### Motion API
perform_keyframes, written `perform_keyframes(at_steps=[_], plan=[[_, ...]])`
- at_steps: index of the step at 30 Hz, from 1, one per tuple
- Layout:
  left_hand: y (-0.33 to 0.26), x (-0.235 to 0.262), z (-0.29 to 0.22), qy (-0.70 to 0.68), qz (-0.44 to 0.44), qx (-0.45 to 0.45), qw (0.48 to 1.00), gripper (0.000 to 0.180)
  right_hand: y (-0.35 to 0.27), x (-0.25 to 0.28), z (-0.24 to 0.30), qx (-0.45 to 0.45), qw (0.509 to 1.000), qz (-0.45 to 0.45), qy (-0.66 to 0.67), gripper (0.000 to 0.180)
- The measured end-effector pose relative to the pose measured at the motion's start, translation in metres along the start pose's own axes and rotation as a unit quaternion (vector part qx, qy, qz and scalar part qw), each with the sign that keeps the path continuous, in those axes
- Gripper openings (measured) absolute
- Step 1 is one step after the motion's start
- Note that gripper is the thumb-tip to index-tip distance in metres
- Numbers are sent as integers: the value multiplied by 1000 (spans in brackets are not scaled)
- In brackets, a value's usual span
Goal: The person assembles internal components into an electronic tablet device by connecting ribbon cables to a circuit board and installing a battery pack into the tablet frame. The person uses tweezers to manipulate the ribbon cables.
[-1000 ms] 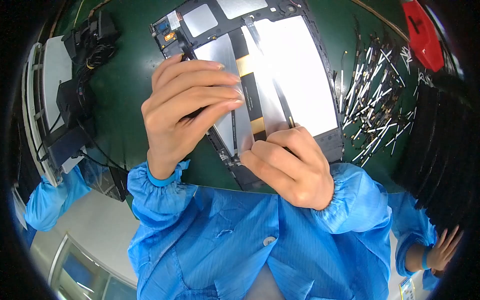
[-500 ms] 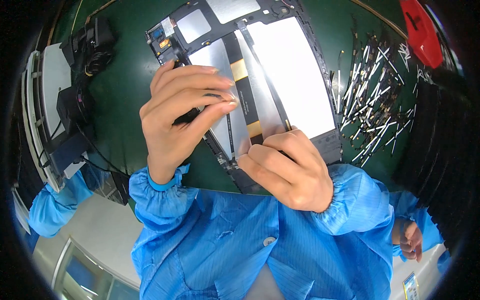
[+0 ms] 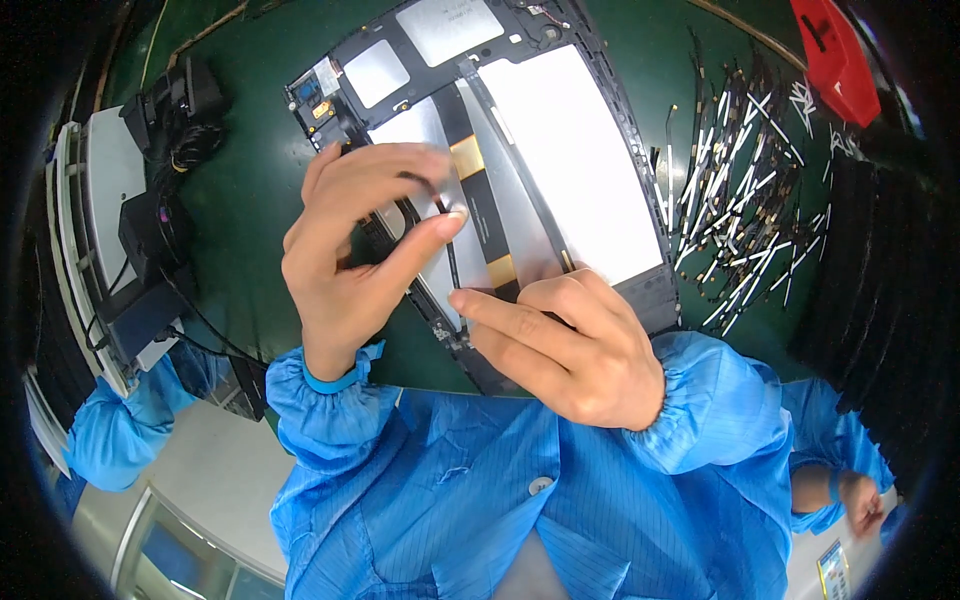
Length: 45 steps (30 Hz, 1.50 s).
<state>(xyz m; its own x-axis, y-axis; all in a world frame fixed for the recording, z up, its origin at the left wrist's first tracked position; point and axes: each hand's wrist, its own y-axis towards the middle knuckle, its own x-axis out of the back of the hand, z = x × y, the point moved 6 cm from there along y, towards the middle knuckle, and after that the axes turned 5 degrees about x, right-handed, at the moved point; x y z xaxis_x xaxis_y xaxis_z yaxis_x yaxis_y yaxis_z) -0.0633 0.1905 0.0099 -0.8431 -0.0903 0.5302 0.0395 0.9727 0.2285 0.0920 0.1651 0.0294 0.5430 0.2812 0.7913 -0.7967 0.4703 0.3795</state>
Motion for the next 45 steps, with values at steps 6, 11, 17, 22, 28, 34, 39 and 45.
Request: perform_keyframes(at_steps=[6, 11, 17, 22, 28, 34, 39, 45], plan=[[-2, 1, 1, 57, -56, -50, 996, 46, 1, 3, 0, -2, 1000, 9, -24, 18], [-35, -3, -8, 252, 40, -24, 967, 58, 6, 7, 7, -25, 999, 25, -39, 16], [-25, -2, 3, 236, -10, 0, 972, 59, 9, 15, -3, -112, 985, 45, 122, 24], [-5, 0, 0, 260, -1, 6, 966, 41, 20, 21, -5, -130, 984, 119, 37, 47], [-2, 7, -4, 193, -33, 41, 980, 45, 6, 6, 18, -30, 976, 204, -77, 64], [-7, -3, -9, 209, -14, 50, 977, 59, -13, -4, 23, 13, 973, 186, -137, 73], [-60, -4, 2, -27, -168, 162, 972, 77, -3, 37, -8, -81, 995, 25, -47, 69], [-105, -41, -27, 86, -105, 215, 967, 44, -46, 60, -70, -341, 938, -16, 68, 54]])
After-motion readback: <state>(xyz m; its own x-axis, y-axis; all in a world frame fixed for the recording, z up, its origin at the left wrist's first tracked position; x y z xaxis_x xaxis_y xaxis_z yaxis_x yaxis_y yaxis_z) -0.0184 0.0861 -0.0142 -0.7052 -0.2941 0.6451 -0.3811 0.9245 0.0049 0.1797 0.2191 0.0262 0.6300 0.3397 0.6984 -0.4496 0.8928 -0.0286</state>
